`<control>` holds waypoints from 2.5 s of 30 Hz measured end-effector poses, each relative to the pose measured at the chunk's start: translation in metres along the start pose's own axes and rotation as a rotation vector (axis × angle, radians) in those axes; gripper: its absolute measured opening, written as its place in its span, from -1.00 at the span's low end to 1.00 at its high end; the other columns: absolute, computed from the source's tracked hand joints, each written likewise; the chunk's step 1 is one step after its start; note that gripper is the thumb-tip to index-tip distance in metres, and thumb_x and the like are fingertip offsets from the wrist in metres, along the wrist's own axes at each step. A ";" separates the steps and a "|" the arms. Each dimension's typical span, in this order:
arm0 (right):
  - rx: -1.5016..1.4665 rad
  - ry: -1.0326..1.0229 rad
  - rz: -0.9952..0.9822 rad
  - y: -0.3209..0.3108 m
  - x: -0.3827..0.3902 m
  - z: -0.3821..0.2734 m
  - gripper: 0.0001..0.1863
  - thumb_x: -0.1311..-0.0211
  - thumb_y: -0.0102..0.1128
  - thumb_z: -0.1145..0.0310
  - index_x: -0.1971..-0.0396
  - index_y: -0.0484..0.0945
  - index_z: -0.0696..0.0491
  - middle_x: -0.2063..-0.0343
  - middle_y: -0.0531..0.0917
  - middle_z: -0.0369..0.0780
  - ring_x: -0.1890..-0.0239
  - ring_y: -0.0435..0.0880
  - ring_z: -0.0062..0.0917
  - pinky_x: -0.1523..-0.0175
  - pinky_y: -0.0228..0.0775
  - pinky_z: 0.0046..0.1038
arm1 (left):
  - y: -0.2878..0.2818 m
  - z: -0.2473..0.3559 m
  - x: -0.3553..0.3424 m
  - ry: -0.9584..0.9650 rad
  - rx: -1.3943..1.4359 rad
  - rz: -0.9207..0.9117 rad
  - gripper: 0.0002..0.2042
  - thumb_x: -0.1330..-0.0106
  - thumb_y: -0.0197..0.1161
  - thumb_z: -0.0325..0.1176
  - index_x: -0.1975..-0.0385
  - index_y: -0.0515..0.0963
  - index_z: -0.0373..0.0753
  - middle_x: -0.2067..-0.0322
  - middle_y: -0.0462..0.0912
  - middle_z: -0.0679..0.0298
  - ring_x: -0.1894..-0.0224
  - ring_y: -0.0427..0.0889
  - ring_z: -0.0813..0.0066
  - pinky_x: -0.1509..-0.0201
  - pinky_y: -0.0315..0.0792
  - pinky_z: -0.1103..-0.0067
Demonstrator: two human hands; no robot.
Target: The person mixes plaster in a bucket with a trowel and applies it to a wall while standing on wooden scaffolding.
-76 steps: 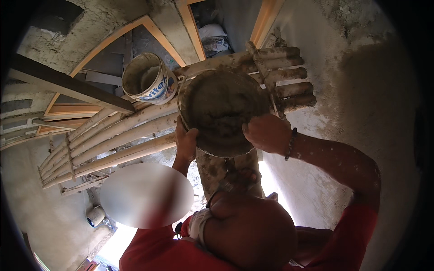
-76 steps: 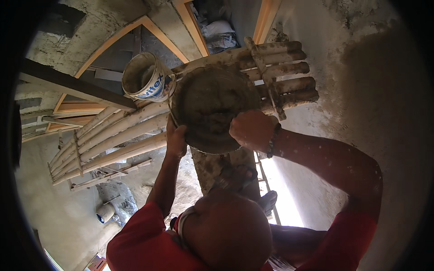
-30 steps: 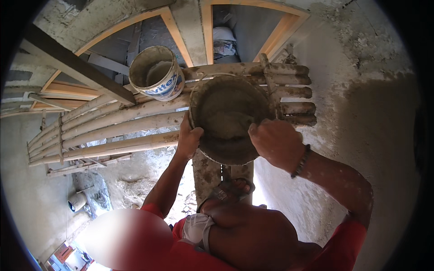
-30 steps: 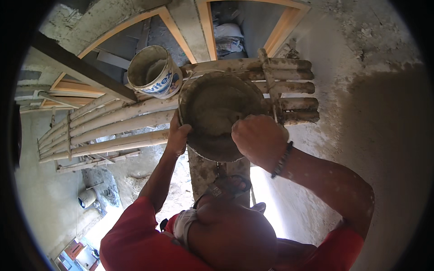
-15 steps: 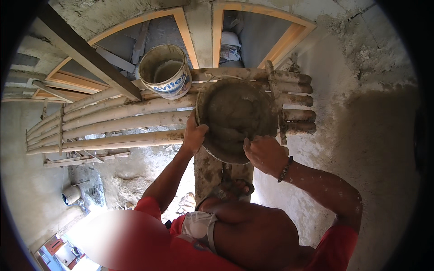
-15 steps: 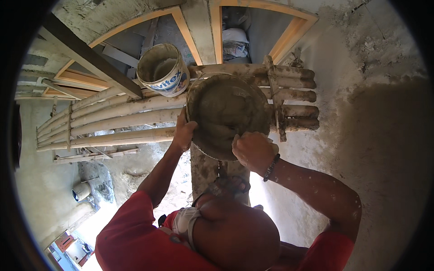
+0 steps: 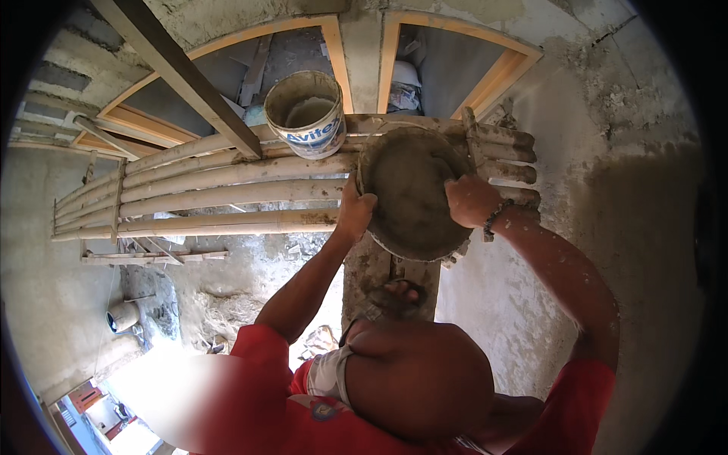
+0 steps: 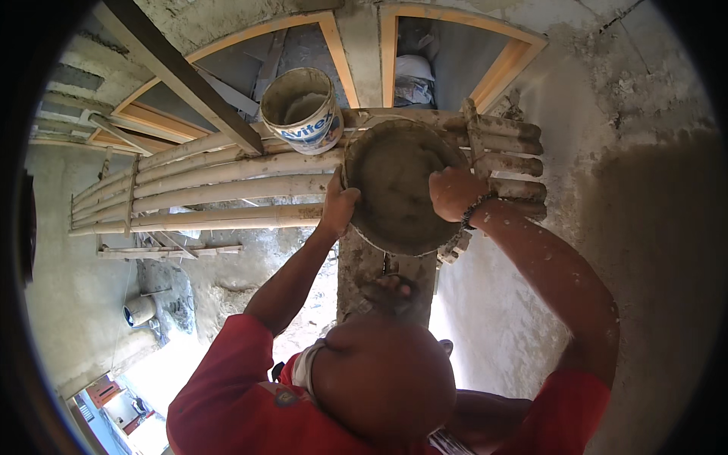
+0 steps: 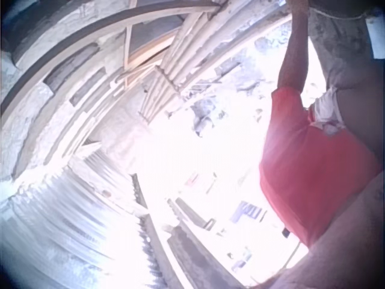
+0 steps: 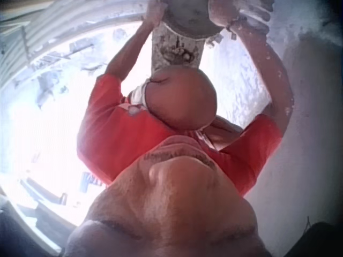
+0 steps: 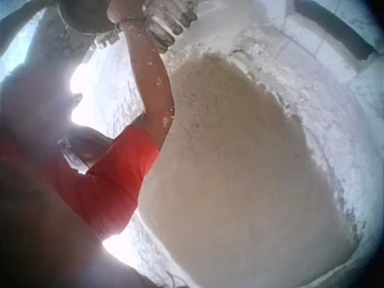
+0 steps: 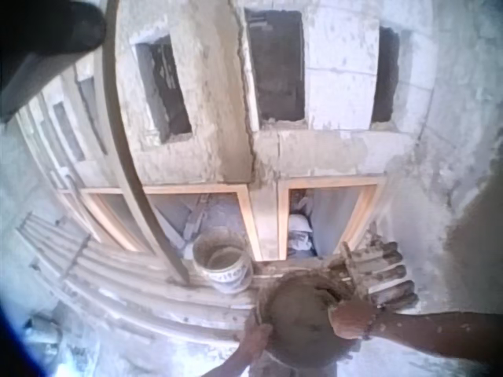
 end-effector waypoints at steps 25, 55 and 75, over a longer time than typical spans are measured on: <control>0.040 -0.332 -0.019 -0.104 0.034 -0.053 -0.89 -0.07 0.14 0.41 0.47 0.58 0.12 0.63 0.60 -0.18 0.45 0.69 -0.36 0.35 0.52 -0.32 | -0.036 -0.046 -0.009 0.009 0.082 -0.040 -0.28 0.04 0.01 -0.50 -0.29 0.18 -0.44 -0.14 0.42 0.00 -0.19 0.41 0.28 -0.32 0.25 0.48; 0.193 -0.387 -0.091 -0.135 0.053 -0.049 -0.86 -0.14 0.14 0.39 0.33 0.55 0.10 0.57 0.60 -0.19 0.42 0.68 -0.32 0.33 0.52 -0.23 | -0.020 -0.033 -0.008 0.023 0.105 0.004 -0.29 0.04 0.11 -0.48 -0.27 0.25 -0.45 -0.07 0.51 -0.12 -0.15 0.48 0.05 -0.28 0.29 0.38; -0.873 0.214 -0.659 0.016 0.034 -0.002 -0.77 -0.07 0.18 0.35 0.54 0.52 0.25 0.64 0.60 -0.15 0.56 0.63 -0.43 0.44 0.47 -0.36 | 0.000 -0.037 0.031 0.092 -0.018 0.175 -0.27 0.05 0.03 -0.48 -0.28 0.19 -0.50 -0.18 0.34 -0.20 -0.26 0.32 -0.07 -0.40 0.12 0.32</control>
Point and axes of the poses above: each hand's wrist, its own x-axis away from the middle knuckle, its own y-axis out of the palm, z = x × y, the point moved 6 cm from there along -x, towards the middle knuckle
